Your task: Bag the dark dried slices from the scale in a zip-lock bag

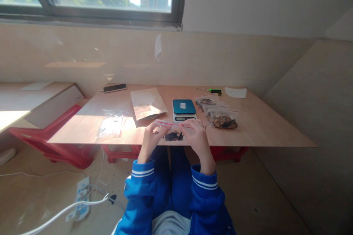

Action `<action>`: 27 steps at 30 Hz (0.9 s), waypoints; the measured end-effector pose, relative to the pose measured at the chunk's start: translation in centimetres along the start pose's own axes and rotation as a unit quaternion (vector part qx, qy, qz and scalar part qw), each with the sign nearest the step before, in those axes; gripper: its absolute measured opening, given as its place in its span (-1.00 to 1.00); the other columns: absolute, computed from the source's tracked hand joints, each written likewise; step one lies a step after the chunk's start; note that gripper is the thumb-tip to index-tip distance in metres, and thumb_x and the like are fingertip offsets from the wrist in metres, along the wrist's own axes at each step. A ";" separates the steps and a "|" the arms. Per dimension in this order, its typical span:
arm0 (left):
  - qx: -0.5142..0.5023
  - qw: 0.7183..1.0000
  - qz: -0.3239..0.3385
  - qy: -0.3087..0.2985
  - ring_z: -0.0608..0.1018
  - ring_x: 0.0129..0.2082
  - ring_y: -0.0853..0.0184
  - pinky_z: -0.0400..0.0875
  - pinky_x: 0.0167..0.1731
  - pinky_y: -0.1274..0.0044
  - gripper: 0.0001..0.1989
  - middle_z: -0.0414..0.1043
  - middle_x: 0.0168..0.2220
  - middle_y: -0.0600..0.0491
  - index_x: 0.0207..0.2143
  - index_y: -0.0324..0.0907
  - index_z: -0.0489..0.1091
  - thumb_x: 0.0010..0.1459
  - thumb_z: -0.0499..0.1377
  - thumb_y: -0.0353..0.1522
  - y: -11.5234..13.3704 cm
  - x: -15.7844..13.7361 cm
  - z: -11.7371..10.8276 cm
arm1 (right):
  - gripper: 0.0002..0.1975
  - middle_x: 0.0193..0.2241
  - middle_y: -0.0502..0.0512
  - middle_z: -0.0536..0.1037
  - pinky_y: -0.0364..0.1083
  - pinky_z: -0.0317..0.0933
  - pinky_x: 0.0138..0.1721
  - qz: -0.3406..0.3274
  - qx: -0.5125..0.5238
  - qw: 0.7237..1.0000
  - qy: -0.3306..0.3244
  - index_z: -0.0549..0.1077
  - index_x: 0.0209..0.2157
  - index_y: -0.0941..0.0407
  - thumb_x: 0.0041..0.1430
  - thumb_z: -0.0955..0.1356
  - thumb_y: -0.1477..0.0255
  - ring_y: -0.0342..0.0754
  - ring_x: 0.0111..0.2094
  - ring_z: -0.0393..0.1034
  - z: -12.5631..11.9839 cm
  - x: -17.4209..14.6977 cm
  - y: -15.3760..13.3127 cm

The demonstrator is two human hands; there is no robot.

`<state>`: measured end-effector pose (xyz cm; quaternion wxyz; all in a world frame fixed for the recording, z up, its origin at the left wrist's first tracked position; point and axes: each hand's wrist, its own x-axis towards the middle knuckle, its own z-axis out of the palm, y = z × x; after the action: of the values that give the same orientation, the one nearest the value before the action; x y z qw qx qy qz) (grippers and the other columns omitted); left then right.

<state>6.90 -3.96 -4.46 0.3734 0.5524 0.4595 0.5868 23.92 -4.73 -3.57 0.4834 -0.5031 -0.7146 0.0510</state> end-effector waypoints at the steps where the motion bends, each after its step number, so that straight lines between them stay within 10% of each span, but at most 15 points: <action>1: 0.000 1.000 0.000 0.002 0.52 -0.37 0.30 0.42 -0.44 0.54 -0.80 0.52 -0.46 0.07 -0.43 -0.17 0.52 -0.07 0.33 -0.24 0.0 0.0 0.0 | -0.89 -0.33 0.05 0.58 0.06 0.06 -0.05 -0.001 0.002 1.000 -0.002 0.51 -0.37 0.06 0.20 0.36 0.36 0.05 -0.19 0.37 0.0 0.0 0.0; 27: 0.000 1.000 0.017 0.003 0.53 -0.38 0.30 0.42 -0.40 0.53 -0.81 0.55 -0.43 0.07 -0.42 -0.15 0.52 -0.06 0.33 -0.23 0.4 0.0 0.0 | -0.91 -0.34 0.01 0.53 0.00 0.01 -0.05 0.009 0.004 1.000 -0.017 0.42 -0.36 0.08 0.23 0.30 0.43 -0.02 -0.24 0.41 0.7 0.1 -0.5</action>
<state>6.93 -4.08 -4.08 0.3614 0.5584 0.4514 0.5948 23.09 -4.60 -3.60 0.4725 -0.5066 -0.7180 0.0670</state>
